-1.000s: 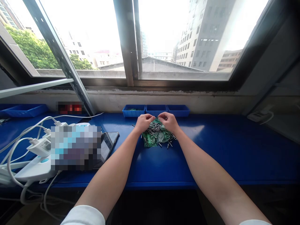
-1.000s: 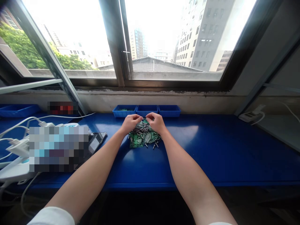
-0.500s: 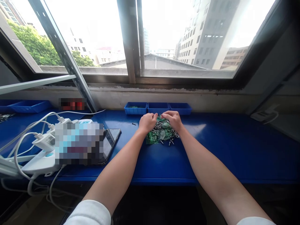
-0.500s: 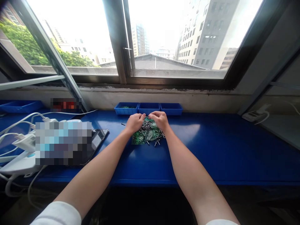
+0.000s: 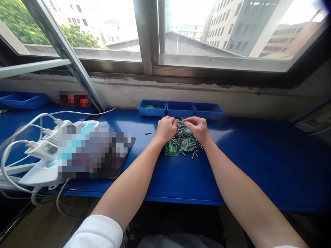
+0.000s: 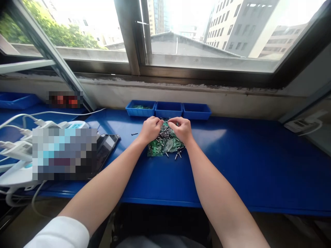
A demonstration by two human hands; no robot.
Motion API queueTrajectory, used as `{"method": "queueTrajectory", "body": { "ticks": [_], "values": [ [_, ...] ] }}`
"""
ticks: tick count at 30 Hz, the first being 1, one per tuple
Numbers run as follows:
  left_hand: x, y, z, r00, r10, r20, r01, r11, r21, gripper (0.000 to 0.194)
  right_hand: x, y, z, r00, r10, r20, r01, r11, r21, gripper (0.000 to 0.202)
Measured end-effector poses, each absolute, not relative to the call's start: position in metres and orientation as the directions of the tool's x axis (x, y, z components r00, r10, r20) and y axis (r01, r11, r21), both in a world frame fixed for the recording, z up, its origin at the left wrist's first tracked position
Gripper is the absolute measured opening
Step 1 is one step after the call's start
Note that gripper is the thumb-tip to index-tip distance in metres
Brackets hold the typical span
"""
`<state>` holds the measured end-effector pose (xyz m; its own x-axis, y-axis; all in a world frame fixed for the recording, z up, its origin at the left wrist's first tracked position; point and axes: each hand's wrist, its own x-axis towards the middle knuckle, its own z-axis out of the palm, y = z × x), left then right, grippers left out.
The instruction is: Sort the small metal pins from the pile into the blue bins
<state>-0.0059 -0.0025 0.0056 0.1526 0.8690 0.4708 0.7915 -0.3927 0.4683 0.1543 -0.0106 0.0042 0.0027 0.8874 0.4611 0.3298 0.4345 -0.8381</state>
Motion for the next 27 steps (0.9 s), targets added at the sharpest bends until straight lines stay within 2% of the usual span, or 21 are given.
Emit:
{"method": "queueTrajectory", "body": {
  "ticks": [10, 21, 27],
  "values": [
    [-0.0036, -0.0063, 0.0107, 0.073, 0.898, 0.434, 0.806, -0.309, 0.505, 0.029, 0.1527, -0.0172, 0.0111, -0.088, 0.851, 0.518, 0.410, 0.505, -0.760, 0.014],
    [-0.0017, -0.0077, 0.0109, 0.054, 0.914, 0.402, 0.786, -0.287, 0.548, 0.027, 0.1530, -0.0175, 0.0112, -0.111, 0.854, 0.509, 0.424, 0.504, -0.753, 0.013],
    [-0.0020, -0.0079, 0.0110, 0.047, 0.922, 0.384, 0.809, -0.261, 0.527, 0.035, 0.1534, -0.0172, 0.0116, -0.128, 0.847, 0.517, 0.379, 0.523, -0.763, 0.013]
  ]
}}
